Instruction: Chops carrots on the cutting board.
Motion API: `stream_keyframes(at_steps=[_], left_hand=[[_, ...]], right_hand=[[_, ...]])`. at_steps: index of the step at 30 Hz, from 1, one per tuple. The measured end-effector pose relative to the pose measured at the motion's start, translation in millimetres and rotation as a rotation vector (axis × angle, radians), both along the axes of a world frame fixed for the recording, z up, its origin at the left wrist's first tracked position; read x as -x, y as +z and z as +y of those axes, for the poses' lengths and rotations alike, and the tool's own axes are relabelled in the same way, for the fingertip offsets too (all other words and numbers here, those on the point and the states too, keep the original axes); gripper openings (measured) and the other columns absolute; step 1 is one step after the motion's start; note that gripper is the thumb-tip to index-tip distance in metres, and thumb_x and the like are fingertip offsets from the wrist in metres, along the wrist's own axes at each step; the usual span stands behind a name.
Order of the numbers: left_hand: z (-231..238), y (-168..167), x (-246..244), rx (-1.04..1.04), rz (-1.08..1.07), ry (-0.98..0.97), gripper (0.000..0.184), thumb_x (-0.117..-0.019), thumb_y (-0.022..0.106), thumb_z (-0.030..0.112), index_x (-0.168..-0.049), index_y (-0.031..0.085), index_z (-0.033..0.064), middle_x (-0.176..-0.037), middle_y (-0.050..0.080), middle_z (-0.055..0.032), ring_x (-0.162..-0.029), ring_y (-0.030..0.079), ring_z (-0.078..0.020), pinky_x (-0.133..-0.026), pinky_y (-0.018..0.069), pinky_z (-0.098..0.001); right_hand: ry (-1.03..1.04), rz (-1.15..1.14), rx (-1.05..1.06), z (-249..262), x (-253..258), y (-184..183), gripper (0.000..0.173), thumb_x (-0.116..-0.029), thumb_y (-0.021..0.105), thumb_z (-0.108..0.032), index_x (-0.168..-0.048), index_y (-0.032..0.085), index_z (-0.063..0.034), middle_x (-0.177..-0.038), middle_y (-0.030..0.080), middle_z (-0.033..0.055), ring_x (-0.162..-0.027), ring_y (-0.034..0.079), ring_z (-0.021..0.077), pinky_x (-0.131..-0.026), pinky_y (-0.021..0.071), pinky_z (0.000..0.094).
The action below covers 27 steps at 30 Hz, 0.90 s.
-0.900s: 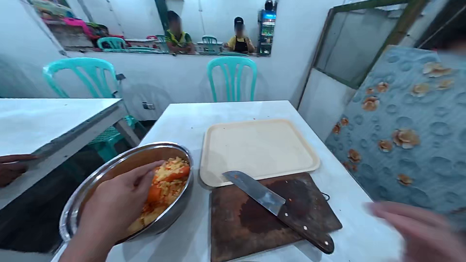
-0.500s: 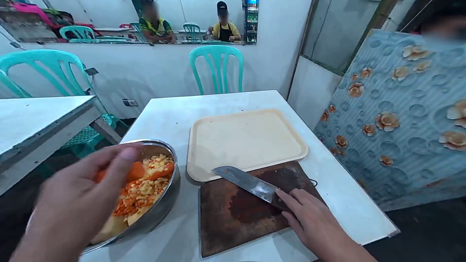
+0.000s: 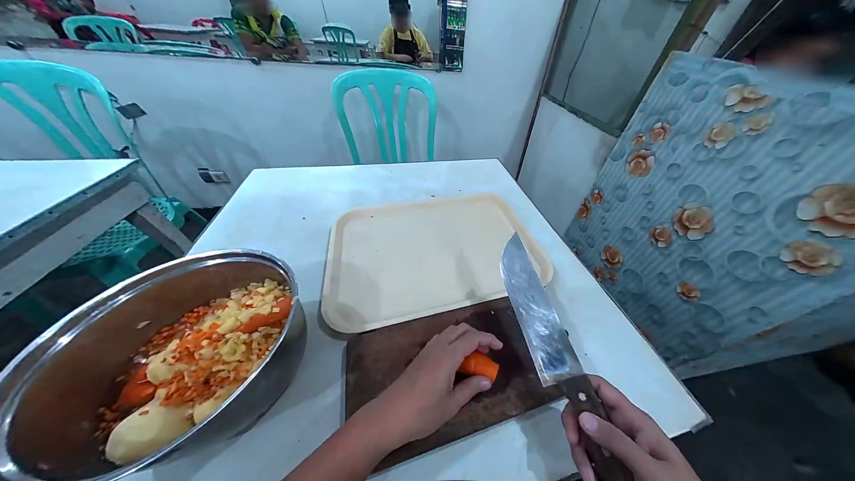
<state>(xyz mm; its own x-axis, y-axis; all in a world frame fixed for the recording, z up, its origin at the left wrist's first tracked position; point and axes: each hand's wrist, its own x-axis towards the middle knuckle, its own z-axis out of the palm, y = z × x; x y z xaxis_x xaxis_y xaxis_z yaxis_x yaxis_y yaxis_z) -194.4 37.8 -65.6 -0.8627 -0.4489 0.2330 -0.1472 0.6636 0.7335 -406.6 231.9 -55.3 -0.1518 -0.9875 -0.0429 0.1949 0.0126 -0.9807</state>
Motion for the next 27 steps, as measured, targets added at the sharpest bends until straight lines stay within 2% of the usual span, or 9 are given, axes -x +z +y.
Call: stream_keyframes(at_steps=[3, 7, 11, 14, 16, 18, 20, 23, 27], left_hand=[[-2, 3, -10, -0.034, -0.011, 0.021, 0.040, -0.0973, 0.069, 0.020, -0.137, 0.063, 0.0143, -0.131, 0.065, -0.0046, -0.126, 0.058, -0.0161, -0.110, 0.0471, -0.0354], [2, -3, -4, 0.232, -0.037, 0.075, 0.037, -0.0934, 0.072, 0.026, -0.130, 0.069, 0.0203, -0.129, 0.069, 0.0003, -0.125, 0.060, -0.0225, -0.104, 0.0486, -0.0476], [6, -5, 8, 0.376, 0.021, 0.063, 0.038, -0.0946, 0.070, 0.018, -0.132, 0.067, 0.0241, -0.120, 0.073, 0.0025, -0.115, 0.066, -0.0218, -0.097, 0.0517, -0.0456], [5, -3, 7, 0.129, 0.124, 0.049, 0.038, -0.1006, 0.064, 0.019, -0.139, 0.063, 0.0196, -0.126, 0.069, -0.0001, -0.119, 0.064, -0.0136, -0.104, 0.0531, -0.0357], [2, -4, 6, -0.077, 0.228, 0.038, 0.041, -0.1016, 0.063, 0.018, -0.141, 0.059, 0.0114, -0.126, 0.068, -0.0038, -0.115, 0.066, -0.0124, -0.101, 0.0568, -0.0315], [2, -5, 4, -0.224, 0.308, 0.041, 0.043, -0.1004, 0.064, 0.014, -0.142, 0.056, 0.0068, -0.124, 0.067, -0.0060, -0.111, 0.069, -0.0160, -0.096, 0.0609, -0.0330], [2, -8, 2, -0.260, 0.327, 0.068, 0.043, -0.0998, 0.065, 0.014, -0.141, 0.056, 0.0055, -0.122, 0.068, -0.0059, -0.108, 0.070, -0.0166, -0.093, 0.0619, -0.0326], [1, -10, 1, -0.208, 0.315, 0.116, 0.040, -0.1004, 0.064, 0.017, -0.139, 0.059, 0.0073, -0.119, 0.069, -0.0031, -0.107, 0.069, -0.0136, -0.093, 0.0600, -0.0297], [-1, -8, -2, -0.224, 0.260, 0.186, 0.038, -0.1003, 0.064, 0.023, -0.136, 0.061, 0.0114, -0.114, 0.071, 0.0007, -0.101, 0.069, -0.0100, -0.088, 0.0589, -0.0258]], right_hand=[[0.021, -0.030, -0.011, -1, -2, -5, 0.030, -0.0957, 0.046, 0.003, -0.123, 0.042, -0.0099, -0.093, 0.071, 0.0028, -0.068, 0.068, 0.0117, -0.061, 0.0577, 0.0258], [-0.013, 0.035, -0.067, -4, -6, -7, 0.033, -0.0879, 0.047, 0.005, -0.116, 0.042, -0.0109, -0.088, 0.070, 0.0008, -0.060, 0.064, 0.0082, -0.053, 0.0532, 0.0224], [-0.069, 0.193, -0.066, -2, -9, -9, 0.015, -0.1005, 0.055, -0.006, -0.112, 0.047, -0.0089, -0.082, 0.067, -0.0006, -0.054, 0.060, 0.0073, -0.049, 0.0534, 0.0236], [-0.075, 0.311, -0.040, 1, -10, -8, 0.013, -0.1014, 0.057, -0.007, -0.112, 0.048, -0.0078, -0.083, 0.067, -0.0011, -0.056, 0.060, 0.0061, -0.050, 0.0535, 0.0236], [-0.067, 0.381, -0.006, 3, -9, -8, 0.013, -0.1023, 0.056, -0.008, -0.113, 0.049, -0.0058, -0.084, 0.068, 0.0003, -0.057, 0.060, 0.0060, -0.051, 0.0532, 0.0240], [-0.066, 0.443, 0.021, 3, -10, -8, 0.013, -0.1026, 0.056, -0.008, -0.113, 0.050, -0.0030, -0.083, 0.066, 0.0023, -0.058, 0.061, 0.0069, -0.052, 0.0538, 0.0252], [-0.073, 0.492, 0.037, 2, -11, -9, 0.016, -0.1028, 0.057, -0.009, -0.116, 0.051, -0.0015, -0.082, 0.066, 0.0032, -0.058, 0.061, 0.0076, -0.052, 0.0544, 0.0260], [-0.067, 0.562, 0.032, 3, -14, -9, 0.026, -0.1027, 0.057, -0.009, -0.126, 0.054, 0.0022, -0.082, 0.067, 0.0052, -0.059, 0.062, 0.0090, -0.054, 0.0555, 0.0280], [-0.071, 0.653, 0.030, 5, -17, -8, 0.024, -0.1028, 0.057, -0.011, -0.121, 0.058, 0.0042, -0.079, 0.066, 0.0087, -0.059, 0.063, 0.0120, -0.055, 0.0560, 0.0308]])
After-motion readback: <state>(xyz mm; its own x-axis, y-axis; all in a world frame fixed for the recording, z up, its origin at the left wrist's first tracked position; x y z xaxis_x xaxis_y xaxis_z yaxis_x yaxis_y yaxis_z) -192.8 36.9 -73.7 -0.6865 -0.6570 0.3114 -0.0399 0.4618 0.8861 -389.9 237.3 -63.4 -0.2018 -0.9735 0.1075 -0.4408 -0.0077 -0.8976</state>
